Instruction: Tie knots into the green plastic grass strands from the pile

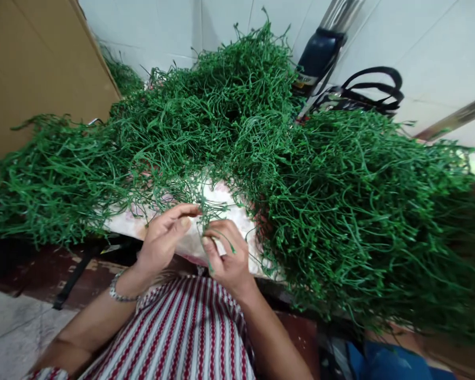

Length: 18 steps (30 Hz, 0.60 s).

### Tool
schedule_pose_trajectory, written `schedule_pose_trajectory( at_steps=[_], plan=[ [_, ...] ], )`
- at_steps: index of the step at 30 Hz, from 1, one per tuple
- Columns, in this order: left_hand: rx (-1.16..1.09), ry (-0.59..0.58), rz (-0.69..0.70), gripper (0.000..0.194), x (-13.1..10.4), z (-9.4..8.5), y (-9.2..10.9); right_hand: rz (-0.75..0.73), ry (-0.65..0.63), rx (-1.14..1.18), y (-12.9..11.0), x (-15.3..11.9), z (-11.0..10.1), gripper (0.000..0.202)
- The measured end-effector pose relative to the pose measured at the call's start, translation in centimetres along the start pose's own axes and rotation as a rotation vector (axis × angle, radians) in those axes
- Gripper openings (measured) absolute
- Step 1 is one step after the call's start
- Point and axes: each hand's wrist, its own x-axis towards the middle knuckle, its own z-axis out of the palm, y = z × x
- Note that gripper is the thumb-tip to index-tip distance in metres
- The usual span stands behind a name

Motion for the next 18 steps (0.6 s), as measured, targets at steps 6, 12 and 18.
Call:
schedule_pose_trajectory(
  at_steps=[6,12,18],
  plan=[
    [-0.571,0.144,-0.434,0.018,-0.2,0.5,-0.7,-0.138,-0.193,-0.079,0.1,-2.6,2.7,0.018],
    [-0.121,0.127,-0.113,0.016,-2.4,-0.2,-1.4,-0.180,-0.252,-0.079,1.1,-2.9,1.0,0.029],
    [0.157,0.028,0.031,0.014,-3.1,-1.5,-1.1,-0.003,-0.041,-0.245,0.8,-1.9,-5.0,0.030]
  ],
)
